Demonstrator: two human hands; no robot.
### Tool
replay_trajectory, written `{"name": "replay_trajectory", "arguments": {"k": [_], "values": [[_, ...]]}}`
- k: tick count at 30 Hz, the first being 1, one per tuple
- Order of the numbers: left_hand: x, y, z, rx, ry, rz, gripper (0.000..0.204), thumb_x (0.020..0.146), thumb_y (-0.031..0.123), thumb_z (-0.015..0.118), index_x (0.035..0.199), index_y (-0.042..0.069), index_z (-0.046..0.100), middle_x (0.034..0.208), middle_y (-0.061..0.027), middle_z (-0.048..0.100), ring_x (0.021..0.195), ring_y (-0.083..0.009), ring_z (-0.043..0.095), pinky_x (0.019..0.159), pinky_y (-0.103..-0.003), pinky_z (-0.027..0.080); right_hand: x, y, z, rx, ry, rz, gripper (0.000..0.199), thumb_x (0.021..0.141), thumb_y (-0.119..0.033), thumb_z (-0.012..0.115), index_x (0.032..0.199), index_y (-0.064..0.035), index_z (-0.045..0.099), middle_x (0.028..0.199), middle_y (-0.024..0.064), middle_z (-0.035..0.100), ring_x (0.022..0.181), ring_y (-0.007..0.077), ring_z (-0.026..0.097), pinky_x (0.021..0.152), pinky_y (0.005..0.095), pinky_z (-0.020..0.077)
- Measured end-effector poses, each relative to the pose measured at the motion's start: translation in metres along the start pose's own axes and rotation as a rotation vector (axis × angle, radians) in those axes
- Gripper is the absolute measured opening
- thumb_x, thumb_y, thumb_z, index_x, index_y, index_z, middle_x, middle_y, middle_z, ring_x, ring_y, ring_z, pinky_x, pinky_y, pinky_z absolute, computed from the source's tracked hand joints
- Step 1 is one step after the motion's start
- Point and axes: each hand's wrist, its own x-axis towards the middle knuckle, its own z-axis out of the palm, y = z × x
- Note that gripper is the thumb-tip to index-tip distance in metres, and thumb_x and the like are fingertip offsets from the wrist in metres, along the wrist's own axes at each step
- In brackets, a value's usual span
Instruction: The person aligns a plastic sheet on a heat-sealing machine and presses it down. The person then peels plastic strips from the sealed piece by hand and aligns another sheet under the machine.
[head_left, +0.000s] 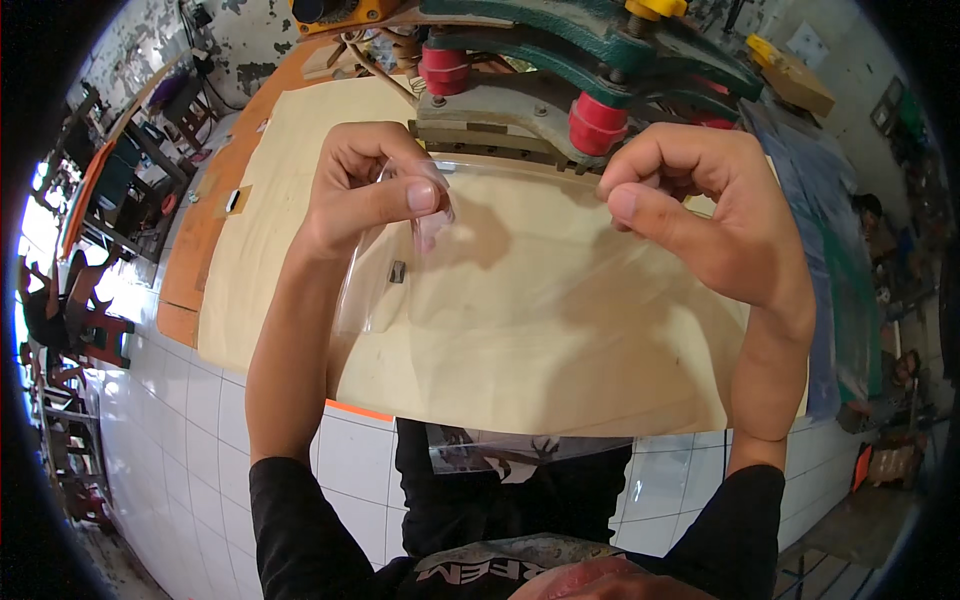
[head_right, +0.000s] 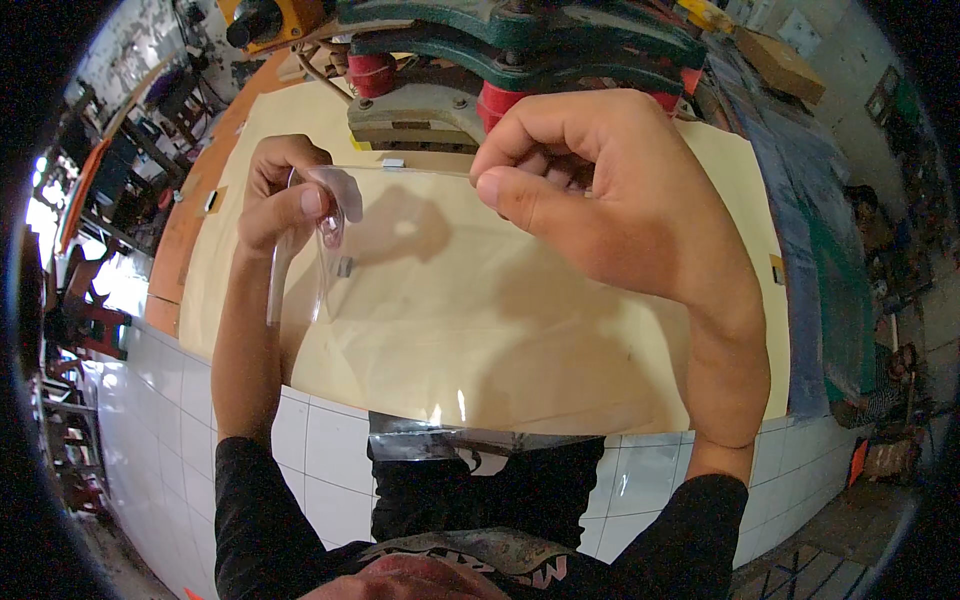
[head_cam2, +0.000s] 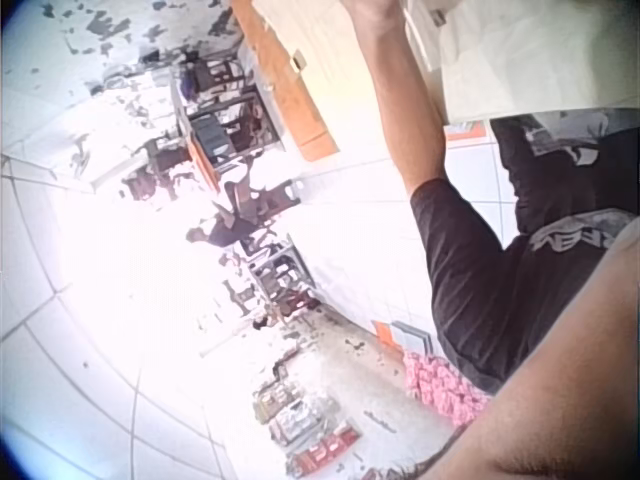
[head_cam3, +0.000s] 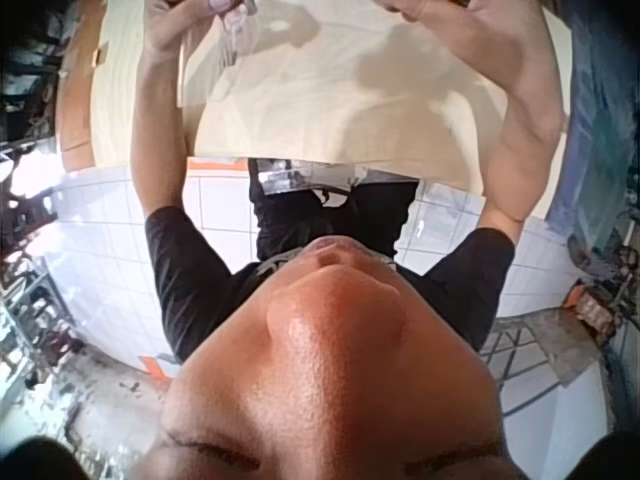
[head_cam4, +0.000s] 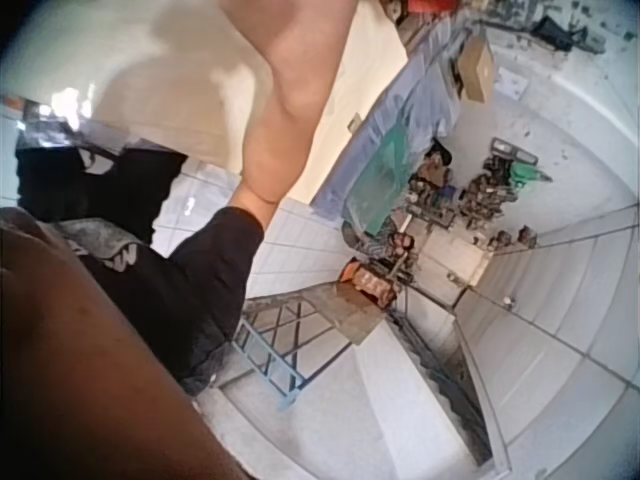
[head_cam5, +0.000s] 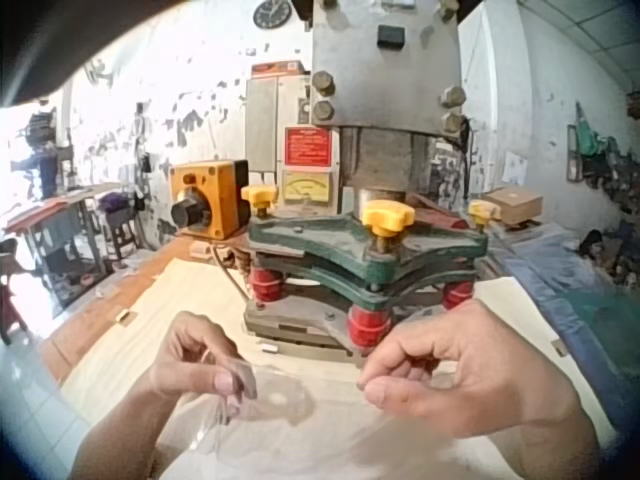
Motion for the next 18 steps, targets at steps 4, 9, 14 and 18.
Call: {"name": "replay_trajectory", "arguments": {"k": [4, 9, 14, 18], "values": [[-0.001, -0.003, -0.002, -0.022, 0.020, 0.017, 0.015, 0.072, 0.011, 0.070, 0.077, 0.002, 0.060, 0.061, -0.0153, 0.061, 0.042, -0.0204, 0.057, 0.040, -0.031, 0.048, 0.000, -0.002, -0.003, 0.012, -0.029, 0.039, 0.012, 0.086, -0.011, 0.067, 0.087, 0.0007, 0.064, 0.076, -0.0001, 0.061, 0.068, 0.0042, 0.053, 0.062, 0.0199, 0.0429], [0.000, -0.003, -0.006, -0.034, 0.005, 0.050, 0.015, 0.074, 0.012, 0.070, 0.078, 0.002, 0.060, 0.059, -0.0146, 0.060, 0.042, -0.0198, 0.056, 0.042, -0.032, 0.048, -0.001, -0.003, -0.007, 0.021, -0.037, 0.075, 0.013, 0.085, -0.011, 0.068, 0.088, 0.0003, 0.064, 0.076, -0.0008, 0.060, 0.068, 0.0041, 0.053, 0.063, 0.0201, 0.0435], [0.000, -0.002, -0.014, -0.096, -0.063, 0.056, 0.011, 0.078, 0.005, 0.067, 0.077, -0.003, 0.060, 0.070, -0.0201, 0.066, 0.053, -0.0204, 0.062, 0.047, -0.031, 0.051, -0.004, -0.005, -0.009, 0.017, -0.014, -0.010, 0.014, 0.083, -0.010, 0.069, 0.093, -0.0006, 0.064, 0.082, -0.0023, 0.060, 0.073, 0.0035, 0.054, 0.067, 0.0192, 0.0437], [0.000, -0.004, -0.013, -0.038, -0.019, 0.058, 0.013, 0.076, 0.010, 0.068, 0.074, 0.001, 0.059, 0.060, -0.0156, 0.060, 0.046, -0.0201, 0.058, 0.049, -0.033, 0.050, -0.006, -0.005, -0.011, 0.005, -0.013, -0.013, 0.015, 0.083, -0.008, 0.069, 0.094, -0.0004, 0.064, 0.084, -0.0017, 0.061, 0.075, 0.0036, 0.055, 0.068, 0.0193, 0.0444]]}}
